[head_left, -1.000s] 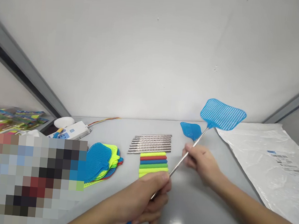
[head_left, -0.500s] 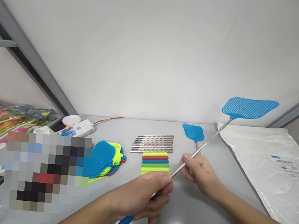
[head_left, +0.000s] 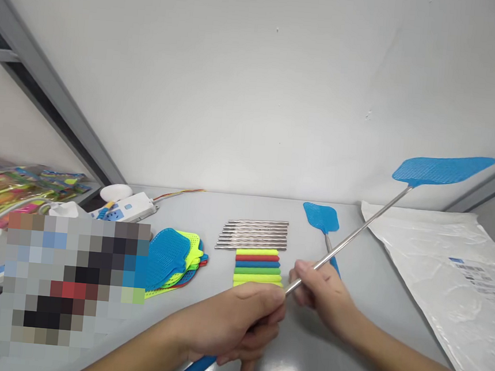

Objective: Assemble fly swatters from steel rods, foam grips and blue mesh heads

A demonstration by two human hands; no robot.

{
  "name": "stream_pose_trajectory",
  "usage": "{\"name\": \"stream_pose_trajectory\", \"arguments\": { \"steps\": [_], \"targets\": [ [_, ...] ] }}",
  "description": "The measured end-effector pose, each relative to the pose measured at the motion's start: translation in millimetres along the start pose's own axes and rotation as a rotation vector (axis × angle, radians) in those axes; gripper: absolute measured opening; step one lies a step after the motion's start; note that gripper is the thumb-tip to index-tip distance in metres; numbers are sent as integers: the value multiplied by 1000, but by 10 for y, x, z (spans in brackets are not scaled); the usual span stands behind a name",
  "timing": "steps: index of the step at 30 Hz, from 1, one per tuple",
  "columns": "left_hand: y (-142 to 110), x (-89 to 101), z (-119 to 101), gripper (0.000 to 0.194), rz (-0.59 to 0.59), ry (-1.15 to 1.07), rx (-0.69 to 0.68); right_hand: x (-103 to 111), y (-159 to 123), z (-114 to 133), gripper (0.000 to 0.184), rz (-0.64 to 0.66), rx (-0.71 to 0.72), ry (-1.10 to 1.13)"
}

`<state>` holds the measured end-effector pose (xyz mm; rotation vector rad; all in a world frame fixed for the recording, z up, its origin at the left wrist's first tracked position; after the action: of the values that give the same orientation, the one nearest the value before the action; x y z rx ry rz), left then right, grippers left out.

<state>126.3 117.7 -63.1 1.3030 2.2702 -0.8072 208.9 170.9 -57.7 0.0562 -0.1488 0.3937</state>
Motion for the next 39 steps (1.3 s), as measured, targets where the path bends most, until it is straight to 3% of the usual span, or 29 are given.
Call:
{"name": "stream_pose_trajectory", "arguments": {
  "steps": [2, 6, 8, 10, 15, 17, 19, 23, 25, 27, 29, 33, 34, 39],
  "targets": [
    [-21, 39, -9, 35, 12, 24, 22, 160, 23, 7, 58, -47, 3, -74],
    [-85, 160, -111, 38, 4, 76, 14, 985, 128, -9, 58, -410, 2, -54],
    [-101, 194, -129, 37, -23, 71, 17, 1221, 145, 19, 55, -529, 56, 43],
    [-95, 191, -105, 36, -50, 54, 31, 1180, 143, 52, 52, -537, 112, 116],
    [-47, 95, -8, 36, -44, 41, 66, 382, 89, -10, 55, -200, 33, -15],
    [-45, 87, -6, 37, -32, 43, 71, 319, 58, -15, 57, -169, 27, -74],
    [-57, 116, -31, 38, -35, 62, 69, 532, 61, 12, 57, -251, 43, -99],
    [-85, 166, -109, 39, -30, 132, 50, 1257, 81, 76, 55, -565, 58, 85],
    [-87, 169, -127, 39, -36, 145, 43, 1412, 80, 130, 52, -647, 99, 181],
    [-82, 146, -126, 38, -36, 134, 40, 1355, 63, 179, 51, -657, 157, 241],
    [-74, 97, -98, 36, -16, 109, 54, 1127, 27, 198, 51, -599, 203, 236],
    [-60, 21, -20, 36, 43, 97, 103, 422, -12, 44, 51, -251, 79, 50],
    [-57, 16, -8, 37, 58, 105, 109, 335, -37, 14, 53, -213, 60, 26],
    [-44, 87, -19, 44, 43, 148, 111, 415, -58, 34, 54, -230, 63, -79]
  ]
}}
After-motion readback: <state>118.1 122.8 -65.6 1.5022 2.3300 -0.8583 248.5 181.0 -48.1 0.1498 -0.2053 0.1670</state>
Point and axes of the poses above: each hand's wrist, its own y-axis towards the middle knuckle, its own x-axis out of the back of the hand, z = x × y, the point moved 9 cm from there along y, towards the middle knuckle, and after that the axes turned 5 degrees about -y, right-handed, at the moved point
